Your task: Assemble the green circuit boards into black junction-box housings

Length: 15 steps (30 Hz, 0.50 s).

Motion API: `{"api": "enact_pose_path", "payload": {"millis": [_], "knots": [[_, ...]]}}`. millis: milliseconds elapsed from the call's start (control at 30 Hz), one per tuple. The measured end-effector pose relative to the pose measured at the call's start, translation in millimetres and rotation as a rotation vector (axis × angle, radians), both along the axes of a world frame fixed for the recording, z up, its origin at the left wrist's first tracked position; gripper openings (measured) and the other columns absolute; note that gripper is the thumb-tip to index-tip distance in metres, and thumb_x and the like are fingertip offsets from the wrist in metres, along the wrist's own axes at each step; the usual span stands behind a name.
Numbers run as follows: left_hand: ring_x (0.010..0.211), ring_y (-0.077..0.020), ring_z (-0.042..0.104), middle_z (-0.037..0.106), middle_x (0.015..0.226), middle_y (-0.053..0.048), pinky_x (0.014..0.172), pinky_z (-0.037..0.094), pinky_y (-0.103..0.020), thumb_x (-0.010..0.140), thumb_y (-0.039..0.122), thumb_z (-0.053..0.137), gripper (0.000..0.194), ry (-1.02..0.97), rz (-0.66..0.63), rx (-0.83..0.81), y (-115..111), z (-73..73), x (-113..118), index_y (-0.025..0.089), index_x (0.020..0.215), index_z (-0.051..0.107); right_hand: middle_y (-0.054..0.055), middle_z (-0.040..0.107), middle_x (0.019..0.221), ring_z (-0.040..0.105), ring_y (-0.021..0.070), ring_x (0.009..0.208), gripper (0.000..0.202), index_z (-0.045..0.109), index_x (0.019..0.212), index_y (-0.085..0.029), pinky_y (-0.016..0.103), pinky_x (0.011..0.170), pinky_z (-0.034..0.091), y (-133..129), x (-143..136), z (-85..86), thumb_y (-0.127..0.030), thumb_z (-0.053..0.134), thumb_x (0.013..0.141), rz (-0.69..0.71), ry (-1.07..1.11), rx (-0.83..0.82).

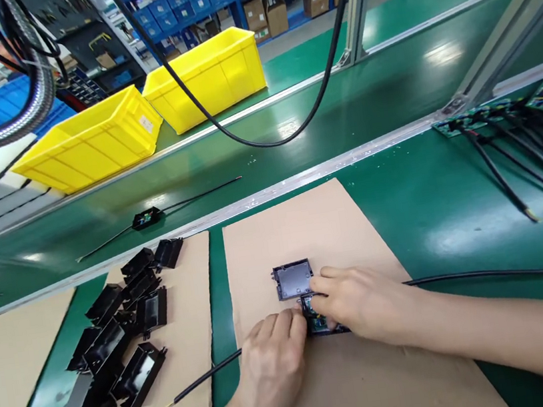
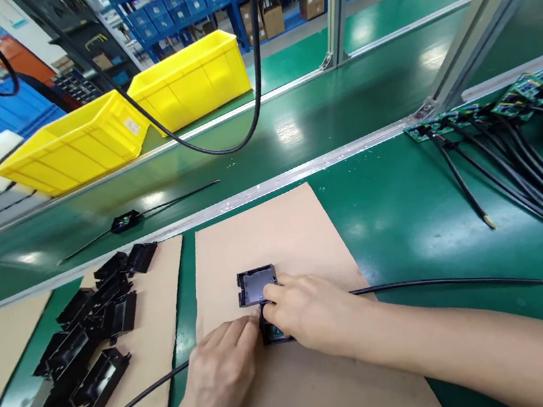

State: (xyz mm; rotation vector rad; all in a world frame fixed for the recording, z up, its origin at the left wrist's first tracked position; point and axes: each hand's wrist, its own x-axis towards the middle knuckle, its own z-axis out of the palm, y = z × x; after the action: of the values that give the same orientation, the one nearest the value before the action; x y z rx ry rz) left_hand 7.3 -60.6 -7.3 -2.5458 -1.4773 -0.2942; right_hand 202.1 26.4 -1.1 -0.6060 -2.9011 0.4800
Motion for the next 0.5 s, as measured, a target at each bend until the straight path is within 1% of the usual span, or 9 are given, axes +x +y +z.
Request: {"api": "enact_pose_path", "payload": {"millis": [100,167,300,400,467,500], "knots": [[0.066,-0.0217,0.065,0.069,0.084,-0.011,0.057,0.055,-0.033,0.09,0.0,0.039,0.026,0.131,-0.004,0.08,-6,-4.4,4,0.007,0.102,0.061,0.002,0.059,0.086,0.053,0.0193,0.077,0.007,0.062,0.086,-0.018,0.032,0.062,0.04,3,0,-2.4,-0.013,0.058,0.087,-0.015,0.009,-0.041],[0.069,-0.0212,0.065,0.069,0.087,-0.011,0.06,0.056,-0.033,0.09,0.0,0.04,0.027,0.101,-0.002,0.065,-8,-5.2,3,0.007,0.106,0.061,0.002,0.059,0.085,0.054,0.0191,0.079,0.003,0.062,0.084,-0.018,0.031,0.064,0.041,5,0,-1.3,-0.015,0.062,0.085,-0.025,-0.005,-0.084],[0.084,-0.0199,0.064,0.068,0.1,-0.008,0.075,0.056,-0.033,0.092,0.008,0.046,0.025,-0.2,0.037,-0.116,-7,-2.5,-6,0.015,0.11,0.063,0.003,0.061,0.087,0.056,0.02,0.086,0.005,0.064,0.083,-0.019,0.03,0.069,0.043,5,-2,11.1,-0.02,0.069,0.08,-0.097,-0.061,-0.189],[0.082,-0.0188,0.062,0.066,0.091,-0.005,0.073,0.055,-0.032,0.093,0.014,0.049,0.02,-0.396,0.087,-0.247,-2,1.6,-12,0.02,0.101,0.066,0.005,0.063,0.089,0.057,0.0224,0.09,0.016,0.065,0.083,-0.019,0.033,0.074,0.044,4,-8,23.2,-0.033,0.072,0.08,-0.175,-0.059,-0.193],[0.079,-0.0179,0.061,0.064,0.084,-0.004,0.07,0.053,-0.031,0.092,0.014,0.05,0.019,-0.473,0.099,-0.322,1,4.0,-14,0.02,0.094,0.068,0.007,0.064,0.089,0.058,0.0235,0.089,0.027,0.064,0.086,-0.017,0.033,0.073,0.045,6,-17,28.1,-0.04,0.074,0.077,-0.24,-0.057,-0.164],[0.078,-0.0176,0.061,0.062,0.082,-0.004,0.07,0.052,-0.03,0.091,0.014,0.05,0.019,-0.499,0.095,-0.36,3,4.8,-14,0.02,0.09,0.068,0.008,0.065,0.088,0.059,0.0239,0.087,0.031,0.064,0.086,-0.015,0.033,0.072,0.045,7,-22,29.2,-0.041,0.077,0.074,-0.253,-0.074,-0.154]]}}
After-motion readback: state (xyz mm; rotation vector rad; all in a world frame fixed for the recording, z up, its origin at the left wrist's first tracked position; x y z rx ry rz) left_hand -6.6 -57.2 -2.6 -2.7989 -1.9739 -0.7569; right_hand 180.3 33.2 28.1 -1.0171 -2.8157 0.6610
